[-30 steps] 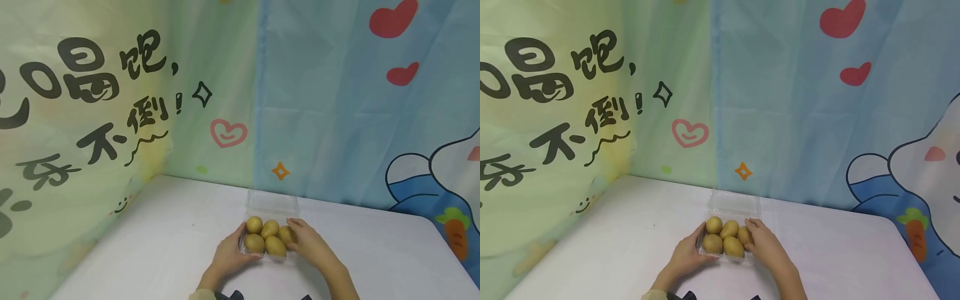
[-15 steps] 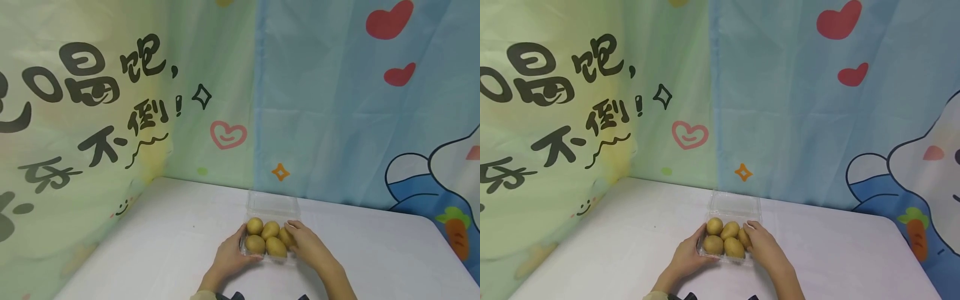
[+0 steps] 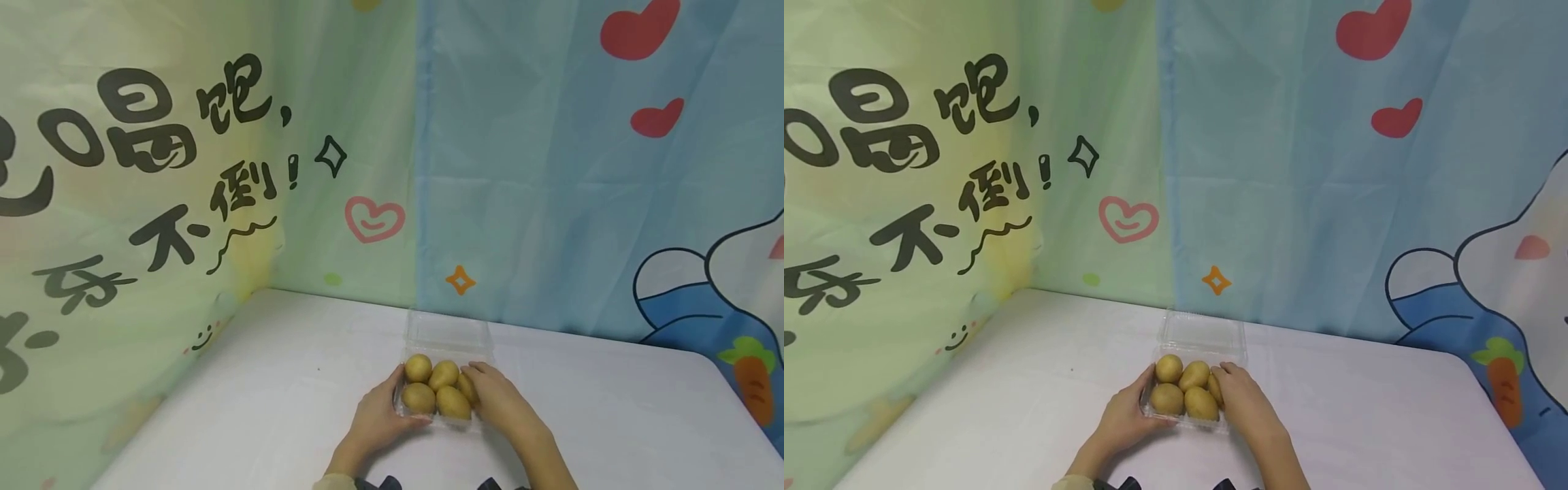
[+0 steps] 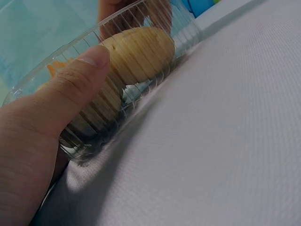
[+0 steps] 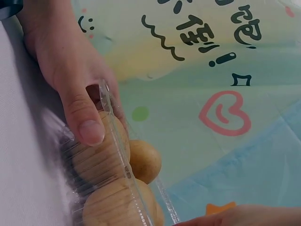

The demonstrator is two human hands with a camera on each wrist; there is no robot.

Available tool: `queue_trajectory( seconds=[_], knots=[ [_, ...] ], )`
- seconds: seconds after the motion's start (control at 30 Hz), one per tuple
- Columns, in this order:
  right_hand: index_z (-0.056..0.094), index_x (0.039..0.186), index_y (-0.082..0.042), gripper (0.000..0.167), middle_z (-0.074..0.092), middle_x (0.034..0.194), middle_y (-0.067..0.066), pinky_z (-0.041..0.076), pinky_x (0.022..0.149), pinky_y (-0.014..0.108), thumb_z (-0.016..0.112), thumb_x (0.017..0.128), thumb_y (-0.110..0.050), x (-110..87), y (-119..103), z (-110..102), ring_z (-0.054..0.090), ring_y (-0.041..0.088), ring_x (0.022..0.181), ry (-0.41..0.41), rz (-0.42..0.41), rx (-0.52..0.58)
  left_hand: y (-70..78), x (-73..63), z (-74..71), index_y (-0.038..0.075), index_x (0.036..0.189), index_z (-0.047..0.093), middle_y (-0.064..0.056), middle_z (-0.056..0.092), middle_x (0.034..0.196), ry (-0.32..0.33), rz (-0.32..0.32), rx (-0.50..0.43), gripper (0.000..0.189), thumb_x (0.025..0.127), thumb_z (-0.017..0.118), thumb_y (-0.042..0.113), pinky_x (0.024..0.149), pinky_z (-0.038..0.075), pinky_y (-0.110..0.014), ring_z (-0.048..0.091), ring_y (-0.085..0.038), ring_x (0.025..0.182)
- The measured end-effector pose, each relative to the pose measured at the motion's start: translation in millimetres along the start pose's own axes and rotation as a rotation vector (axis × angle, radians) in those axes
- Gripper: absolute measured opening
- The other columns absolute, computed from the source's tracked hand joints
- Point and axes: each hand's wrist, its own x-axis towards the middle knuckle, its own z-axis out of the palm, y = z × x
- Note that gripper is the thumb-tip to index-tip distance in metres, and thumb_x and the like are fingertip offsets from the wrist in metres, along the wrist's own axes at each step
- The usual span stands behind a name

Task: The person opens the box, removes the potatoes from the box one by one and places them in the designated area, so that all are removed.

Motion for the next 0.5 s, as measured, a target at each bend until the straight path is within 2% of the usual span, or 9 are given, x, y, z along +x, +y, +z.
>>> queue_trajectory(
  seconds=[0.17, 0.33, 0.5],
  knots=[
    [0.059, 0.121, 0.003, 0.039, 0.061, 0.124, 0.016, 0.045, 0.102, 0.051, 0.068, 0.083, 0.003, 0.3, -0.5, 0.5, 0.056, 0.036, 0.118, 0.026, 0.006, 0.007, 1.5, -0.6, -2.2, 0.006, 0.147, 0.033, -0.012, 0.051, 0.142, -0.005, 0.007, -0.008, 0.109, 0.066, 0.072, 0.068, 0.102, 0.048, -0.047, 0.055, -0.031, 0.124],
    [0.062, 0.117, 0.002, 0.037, 0.064, 0.116, 0.012, 0.049, 0.099, 0.047, 0.069, 0.081, 0.004, 1.7, 0.5, 3.8, 0.06, 0.032, 0.111, 0.073, -0.009, -0.016, 1.0, -0.8, -2.5, 0.006, 0.146, 0.034, -0.012, 0.051, 0.141, 0.0, 0.011, -0.005, 0.109, 0.066, 0.072, 0.069, 0.101, 0.048, -0.046, 0.055, -0.031, 0.123],
    [0.062, 0.117, 0.004, 0.044, 0.063, 0.113, 0.011, 0.05, 0.098, 0.045, 0.072, 0.074, 0.01, 3.4, 1.9, 5.8, 0.06, 0.031, 0.109, 0.09, -0.023, -0.043, 0.4, 0.9, -1.3, 0.006, 0.147, 0.033, -0.012, 0.05, 0.142, -0.002, 0.012, 0.002, 0.11, 0.066, 0.069, 0.072, 0.102, 0.048, -0.046, 0.055, -0.031, 0.124]
  ],
)
